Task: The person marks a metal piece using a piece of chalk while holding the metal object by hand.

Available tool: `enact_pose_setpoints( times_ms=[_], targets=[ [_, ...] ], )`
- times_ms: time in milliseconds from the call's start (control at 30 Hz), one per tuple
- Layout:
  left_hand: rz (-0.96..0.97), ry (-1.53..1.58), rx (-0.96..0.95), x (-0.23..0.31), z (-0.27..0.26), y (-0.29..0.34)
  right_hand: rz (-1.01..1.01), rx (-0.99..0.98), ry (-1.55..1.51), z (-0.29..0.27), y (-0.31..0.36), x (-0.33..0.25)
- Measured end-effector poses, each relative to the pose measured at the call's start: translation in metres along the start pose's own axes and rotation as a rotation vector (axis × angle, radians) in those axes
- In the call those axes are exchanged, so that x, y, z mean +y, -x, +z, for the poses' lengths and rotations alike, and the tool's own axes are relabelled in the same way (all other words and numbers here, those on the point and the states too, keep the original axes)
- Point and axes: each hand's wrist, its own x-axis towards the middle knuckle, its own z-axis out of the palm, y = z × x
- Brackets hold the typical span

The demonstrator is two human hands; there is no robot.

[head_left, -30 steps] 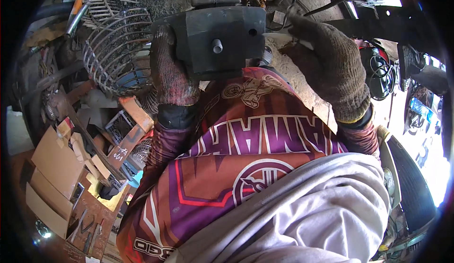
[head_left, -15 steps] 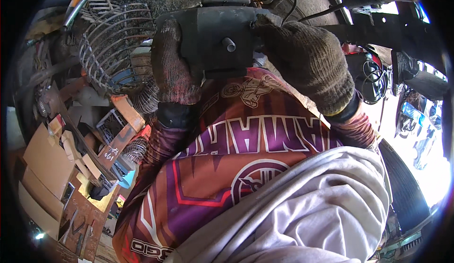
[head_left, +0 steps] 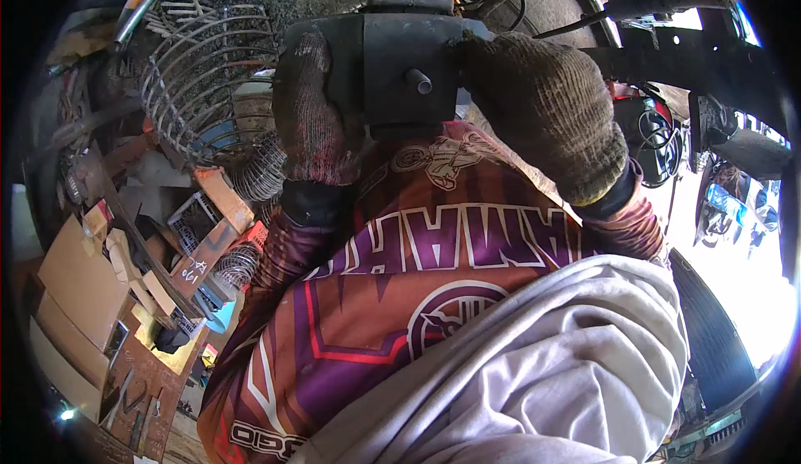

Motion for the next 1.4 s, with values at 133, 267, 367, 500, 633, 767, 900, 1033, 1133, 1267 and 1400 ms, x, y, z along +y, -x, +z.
enact_pose_setpoints(
  times_ms=[133, 267, 367, 500, 633, 767, 900, 1033, 1133, 1267, 1400],
  targets=[
    [0.025, -0.044, -0.06, 0.012, -0.003, 0.002, -0.034, 0.097, -0.12, 0.009, 0.0, 0.007],
    [0.388, -0.569, -0.075, -0.002, -0.016, 0.001, -0.08, 0.109, -0.12, 0.002, -0.005, 0.006],
    [0.436, -0.641, -0.096, -0.011, -0.019, -0.002, -0.044, 0.128, -0.23, 0.003, -0.004, 0.007],
    [0.382, -0.539, -0.096, -0.014, -0.018, 0.002, -0.028, 0.122, -0.112, 0.003, -0.002, 0.001],
    [0.364, -0.489, -0.12, -0.013, -0.019, -0.001, -0.115, 0.073, 0.042, 0.002, -0.002, 0.007],
    [0.348, -0.464, -0.14, -0.013, -0.02, 0.001, -0.123, -0.006, -0.018, -0.013, -0.008, 0.005],
    [0.333, -0.444, -0.147, -0.016, -0.02, 0.002, -0.198, 0.056, -0.216, -0.007, -0.013, 0.016],
    [0.353, -0.5, -0.106, -0.013, -0.02, 0.003, -0.177, 0.111, -0.269, 0.0, -0.011, 0.018],
    [0.411, -0.597, -0.083, -0.007, -0.022, 0.007, -0.215, 0.102, -0.131, -0.004, -0.006, 0.015],
    [0.45, -0.636, -0.116, -0.003, -0.02, 0.008, -0.172, 0.026, -0.11, -0.012, -0.006, 0.01],
    [0.136, -0.112, -0.147, -0.001, -0.008, 0.004, -0.199, -0.006, -0.147, -0.003, -0.009, 0.018]
  ],
)
